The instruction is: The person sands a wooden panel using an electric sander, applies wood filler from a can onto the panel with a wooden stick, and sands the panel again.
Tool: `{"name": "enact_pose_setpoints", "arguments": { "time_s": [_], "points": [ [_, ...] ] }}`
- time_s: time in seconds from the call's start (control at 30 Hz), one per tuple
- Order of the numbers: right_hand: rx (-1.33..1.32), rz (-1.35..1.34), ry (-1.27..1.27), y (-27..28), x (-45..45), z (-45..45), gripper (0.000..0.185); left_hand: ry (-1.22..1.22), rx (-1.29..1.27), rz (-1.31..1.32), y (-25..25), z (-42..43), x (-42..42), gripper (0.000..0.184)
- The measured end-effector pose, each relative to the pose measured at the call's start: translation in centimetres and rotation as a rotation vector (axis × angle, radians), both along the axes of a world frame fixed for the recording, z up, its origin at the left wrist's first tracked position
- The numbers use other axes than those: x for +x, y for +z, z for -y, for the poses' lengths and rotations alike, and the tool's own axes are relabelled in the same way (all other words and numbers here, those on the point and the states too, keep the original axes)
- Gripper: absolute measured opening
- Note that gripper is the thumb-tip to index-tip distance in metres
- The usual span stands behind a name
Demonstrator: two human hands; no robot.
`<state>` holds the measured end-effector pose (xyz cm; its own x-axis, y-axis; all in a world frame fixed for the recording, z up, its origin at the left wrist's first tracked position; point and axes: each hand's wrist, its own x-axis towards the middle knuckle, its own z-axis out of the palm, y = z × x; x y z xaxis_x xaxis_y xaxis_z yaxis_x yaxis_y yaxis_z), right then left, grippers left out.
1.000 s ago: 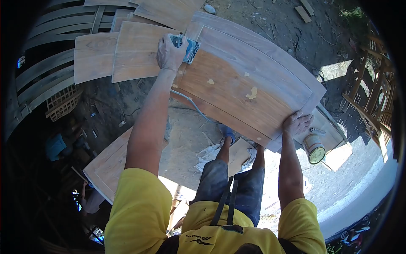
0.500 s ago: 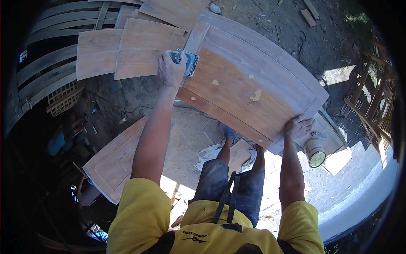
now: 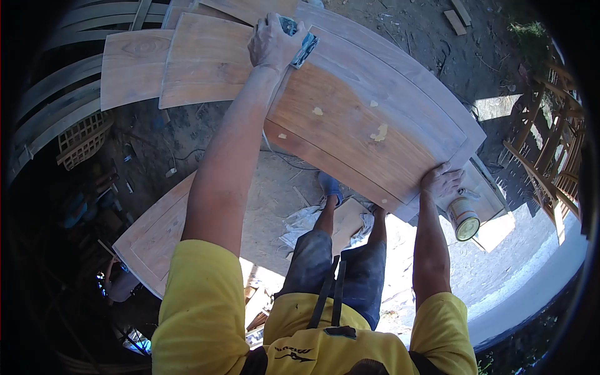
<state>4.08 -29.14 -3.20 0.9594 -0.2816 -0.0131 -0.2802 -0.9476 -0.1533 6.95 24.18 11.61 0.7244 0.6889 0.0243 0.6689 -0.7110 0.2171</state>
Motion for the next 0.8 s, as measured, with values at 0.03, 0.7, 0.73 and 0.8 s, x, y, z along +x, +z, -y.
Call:
{"name": "enact_pose_setpoints", "arguments": {
  "time_s": [0.03,0.7,0.73,0.8],
  "points": [
    [-0.011,0.021,0.017,-0.2,-0.2,0.2,0.073,-0.002,0.005,0.007,0.1,0.2,-1.8,0.061],
    [0.014,-0.027,-0.002,-0.1,0.1,0.0,0.079,-0.044,0.066,-0.004,-0.5,-2.2,-6.3,0.059],
    [0.015,-0.025,-0.002,-0.1,0.1,0.0,0.079,-0.018,0.071,-0.008,-0.1,-2.2,-8.4,0.056],
    [0.016,-0.03,-0.005,0.0,-0.1,-0.1,0.08,0.047,0.023,-0.051,0.3,-2.5,-12.3,0.051]
  ]
}}
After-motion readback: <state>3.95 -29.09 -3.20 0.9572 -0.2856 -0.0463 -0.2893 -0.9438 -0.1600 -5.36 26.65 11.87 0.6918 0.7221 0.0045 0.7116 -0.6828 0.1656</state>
